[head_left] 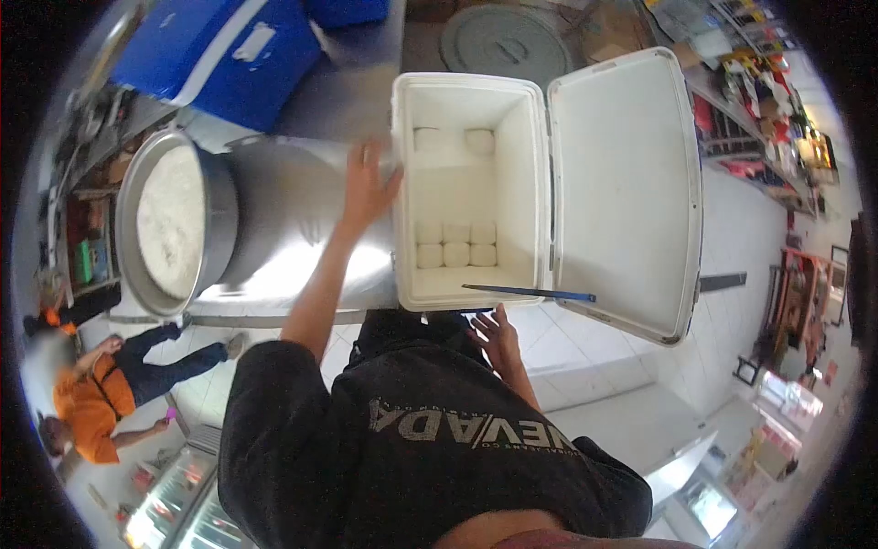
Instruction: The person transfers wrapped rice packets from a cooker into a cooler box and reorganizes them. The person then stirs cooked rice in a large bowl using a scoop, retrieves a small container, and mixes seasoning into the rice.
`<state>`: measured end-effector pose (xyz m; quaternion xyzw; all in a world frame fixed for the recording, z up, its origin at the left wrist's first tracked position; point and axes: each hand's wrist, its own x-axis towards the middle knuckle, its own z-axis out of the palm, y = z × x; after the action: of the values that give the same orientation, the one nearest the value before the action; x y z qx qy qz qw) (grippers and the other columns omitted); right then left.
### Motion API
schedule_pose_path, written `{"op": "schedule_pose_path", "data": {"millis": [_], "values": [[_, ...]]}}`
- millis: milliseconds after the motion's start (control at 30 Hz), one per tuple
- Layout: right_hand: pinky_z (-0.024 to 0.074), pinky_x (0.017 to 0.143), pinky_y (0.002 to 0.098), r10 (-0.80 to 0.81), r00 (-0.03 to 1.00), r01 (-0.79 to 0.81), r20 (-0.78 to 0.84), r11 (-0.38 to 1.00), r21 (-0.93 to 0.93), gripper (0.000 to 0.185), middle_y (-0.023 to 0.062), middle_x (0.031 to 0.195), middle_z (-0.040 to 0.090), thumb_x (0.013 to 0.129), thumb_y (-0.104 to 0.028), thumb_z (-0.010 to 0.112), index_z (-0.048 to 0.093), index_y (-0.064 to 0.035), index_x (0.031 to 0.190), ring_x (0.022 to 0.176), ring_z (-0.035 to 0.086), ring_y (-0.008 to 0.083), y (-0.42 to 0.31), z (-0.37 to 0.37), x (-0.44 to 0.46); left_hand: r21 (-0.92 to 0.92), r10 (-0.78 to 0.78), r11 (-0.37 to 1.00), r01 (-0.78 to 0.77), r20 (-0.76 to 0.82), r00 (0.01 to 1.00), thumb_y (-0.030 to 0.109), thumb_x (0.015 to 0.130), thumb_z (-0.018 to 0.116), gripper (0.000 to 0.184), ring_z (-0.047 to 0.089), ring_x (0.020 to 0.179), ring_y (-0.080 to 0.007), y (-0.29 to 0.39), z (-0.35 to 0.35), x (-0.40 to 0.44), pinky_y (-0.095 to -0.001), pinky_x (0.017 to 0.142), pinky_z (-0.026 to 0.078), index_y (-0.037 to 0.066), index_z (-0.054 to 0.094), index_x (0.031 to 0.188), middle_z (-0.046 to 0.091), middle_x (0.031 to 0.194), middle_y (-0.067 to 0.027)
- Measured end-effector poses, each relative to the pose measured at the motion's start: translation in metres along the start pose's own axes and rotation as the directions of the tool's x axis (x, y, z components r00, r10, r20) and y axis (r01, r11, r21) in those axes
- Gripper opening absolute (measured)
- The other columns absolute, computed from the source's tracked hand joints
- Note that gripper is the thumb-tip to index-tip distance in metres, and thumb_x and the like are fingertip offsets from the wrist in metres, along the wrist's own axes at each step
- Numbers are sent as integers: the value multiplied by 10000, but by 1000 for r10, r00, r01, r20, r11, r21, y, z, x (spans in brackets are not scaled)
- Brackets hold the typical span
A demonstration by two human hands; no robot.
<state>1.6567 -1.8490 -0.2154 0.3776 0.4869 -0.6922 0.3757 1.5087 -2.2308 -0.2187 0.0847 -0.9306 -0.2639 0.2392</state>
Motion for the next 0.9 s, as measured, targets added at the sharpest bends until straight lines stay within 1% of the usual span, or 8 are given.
{"op": "schedule_pose_path", "data": {"millis": [100,200,367,467,567,633,833,900], "values": [[526,898,443,78,975,15,209,912,-410,602,188,1293,584,918,-421,639,519,45,1280,1094,618,324,1,-45,17,-93,-190,978,189,0,982,183,831,728,362,591,1000,-386,31,-52,-116,-466,908,468,3,582,1110,629,1061,-203],[529,838,390,175,928,250,329,364,-897,526,153,980,695,930,-496,593,676,1,1083,973,658,285,-21,-32,4,-173,-483,817,550,314,817,255,851,724,342,644,930,-316,44,-84,-221,-428,836,505,-5,613,1044,657,973,-190],[497,788,429,194,811,584,552,-319,-746,499,177,864,673,850,-519,676,686,-27,934,912,655,334,-76,64,-37,-63,-432,808,586,613,661,344,855,714,421,669,929,-334,46,-110,-250,-411,819,526,-20,613,1041,679,938,-196],[496,777,416,72,615,772,785,-257,-581,455,160,852,670,847,-473,694,651,-31,945,870,653,303,-102,153,-18,-102,-426,812,574,569,703,367,877,680,436,659,962,-344,42,-113,-221,-419,846,521,-21,615,1064,682,1007,-203],[512,780,276,-150,333,936,931,168,-308,166,12,922,671,919,-189,667,642,-62,1023,858,626,109,-128,289,3,-175,-361,848,500,499,787,331,879,685,415,654,974,-346,22,-124,-190,-416,863,519,-19,615,1089,684,1030,-193],[523,751,272,-158,602,650,783,665,-366,222,13,891,658,959,-288,633,620,-68,986,820,628,103,-144,387,-2,-296,-359,795,529,472,805,310,894,684,392,663,979,-308,7,-142,-179,-393,868,521,-5,613,1117,690,1024,-173],[520,777,309,-213,903,311,372,923,-228,520,78,942,625,830,-414,770,562,-53,1140,836,620,193,-185,603,117,-498,-332,566,657,591,735,325,926,666,400,657,1029,-234,-54,-207,-171,-374,877,513,21,593,1176,682,1065,-125],[502,745,295,-296,840,390,455,912,-127,476,66,882,605,828,-384,783,584,-51,1104,773,591,189,-188,634,138,-523,-335,545,655,581,742,306,951,637,370,645,1026,-214,-65,-234,-163,-358,899,502,22,590,1185,670,1101,-110]]}}
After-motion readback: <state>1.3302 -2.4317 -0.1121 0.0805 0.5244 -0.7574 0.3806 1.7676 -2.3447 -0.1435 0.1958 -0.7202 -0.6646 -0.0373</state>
